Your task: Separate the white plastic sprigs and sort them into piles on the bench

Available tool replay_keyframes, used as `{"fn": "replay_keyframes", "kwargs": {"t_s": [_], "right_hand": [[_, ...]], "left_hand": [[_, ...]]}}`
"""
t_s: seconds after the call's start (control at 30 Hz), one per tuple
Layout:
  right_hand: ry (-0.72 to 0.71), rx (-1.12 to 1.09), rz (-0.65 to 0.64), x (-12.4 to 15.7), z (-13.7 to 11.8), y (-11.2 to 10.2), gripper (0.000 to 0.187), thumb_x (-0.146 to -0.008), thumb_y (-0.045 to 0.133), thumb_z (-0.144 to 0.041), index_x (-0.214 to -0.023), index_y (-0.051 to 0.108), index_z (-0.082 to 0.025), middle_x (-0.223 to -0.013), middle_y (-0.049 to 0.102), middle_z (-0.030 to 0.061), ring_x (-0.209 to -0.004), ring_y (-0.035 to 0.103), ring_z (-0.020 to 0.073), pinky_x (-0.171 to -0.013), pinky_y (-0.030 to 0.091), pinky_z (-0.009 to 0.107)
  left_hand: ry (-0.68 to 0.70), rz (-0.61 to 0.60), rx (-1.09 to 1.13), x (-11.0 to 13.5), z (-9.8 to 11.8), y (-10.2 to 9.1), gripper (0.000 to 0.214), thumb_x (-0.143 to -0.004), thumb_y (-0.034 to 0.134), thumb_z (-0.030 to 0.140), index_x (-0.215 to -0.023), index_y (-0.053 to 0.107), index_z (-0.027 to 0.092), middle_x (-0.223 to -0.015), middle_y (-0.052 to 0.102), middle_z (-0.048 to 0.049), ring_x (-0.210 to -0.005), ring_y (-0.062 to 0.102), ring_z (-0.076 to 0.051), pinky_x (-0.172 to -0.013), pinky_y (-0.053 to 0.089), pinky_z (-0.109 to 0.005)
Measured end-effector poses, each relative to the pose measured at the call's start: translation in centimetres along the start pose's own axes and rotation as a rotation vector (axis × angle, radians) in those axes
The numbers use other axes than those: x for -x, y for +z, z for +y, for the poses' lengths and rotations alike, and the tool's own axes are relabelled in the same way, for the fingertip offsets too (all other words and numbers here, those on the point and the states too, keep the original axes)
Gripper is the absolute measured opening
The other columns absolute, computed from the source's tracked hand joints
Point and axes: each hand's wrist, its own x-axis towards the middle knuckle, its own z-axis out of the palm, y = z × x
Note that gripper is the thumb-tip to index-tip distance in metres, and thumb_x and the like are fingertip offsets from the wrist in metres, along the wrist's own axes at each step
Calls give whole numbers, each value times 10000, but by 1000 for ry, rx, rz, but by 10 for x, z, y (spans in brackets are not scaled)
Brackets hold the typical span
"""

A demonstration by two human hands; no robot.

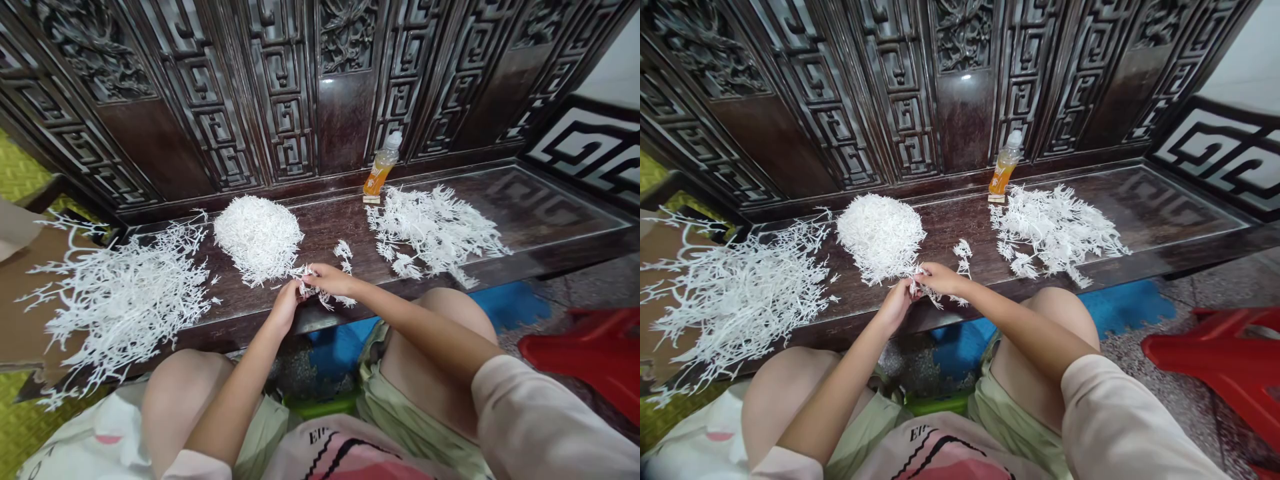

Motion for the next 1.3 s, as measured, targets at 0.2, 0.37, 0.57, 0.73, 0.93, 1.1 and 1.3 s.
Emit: {"fn": "replay_keyframes", "kwargs": {"t_s": [0.2, 0.37, 0.57, 0.73, 0.93, 1.1, 1.3], "right_hand": [[-67, 324, -81, -1, -6, -9, 318, -799, 421, -310, -577, 562, -130, -557, 534, -5, -548, 439, 89, -561, 311, 196], [-95, 498, 69, -2, -11, -13, 259, -777, 459, -250, -560, 558, -150, -548, 541, 4, -544, 426, 94, -544, 259, 201], [31, 506, 218, -6, 1, -25, 167, -736, 531, -257, -596, 591, -186, -627, 589, 45, -635, 502, 155, -589, 270, 238], [148, 555, 517, -5, 13, -92, 222, -777, 476, -298, -644, 580, -154, -680, 574, 86, -692, 495, 186, -655, 313, 294], [-14, 392, 201, 3, 7, -74, 316, -788, 418, -388, -595, 517, -158, -596, 530, 16, -593, 473, 129, -594, 339, 244], [-42, 299, 39, 1, 1, -34, 266, -788, 415, -340, -631, 514, -150, -630, 539, 5, -600, 487, 116, -590, 344, 221], [-61, 318, 60, -2, 3, -22, 231, -780, 444, -273, -619, 535, -134, -603, 532, -8, -596, 462, 98, -592, 325, 203]], "left_hand": [[5, -1, 36, 3, 5, 2, 140, -605, 402, 286, -534, 410, 165, -538, 434, 24, -522, 387, -75, -547, 354, -215], [91, 133, 24, 0, 3, 14, 150, -614, 401, 299, -546, 332, 185, -501, 311, 52, -477, 306, -66, -495, 304, -211], [181, 172, -66, 2, -2, 17, 179, -660, 332, 289, -525, 264, 194, -501, 283, 40, -474, 297, -77, -486, 301, -220], [289, 297, -81, 4, 10, -25, 173, -660, 287, 228, -498, 230, 200, -481, 273, 34, -466, 319, -90, -503, 325, -230], [177, 461, -430, -26, 17, -53, 152, -674, 413, 264, -749, 521, 187, -699, 508, -12, -615, 486, -132, -617, 393, -271], [375, 593, -885, -25, 8, -40, 248, -692, 492, 263, -915, 578, 199, -1020, 517, -102, -1008, 452, -253, -877, 320, -384], [429, 51, -643, -3, 7, -13, 314, -782, 406, 424, -741, 602, 182, -789, 585, -38, -786, 517, -168, -751, 375, -279]]}}
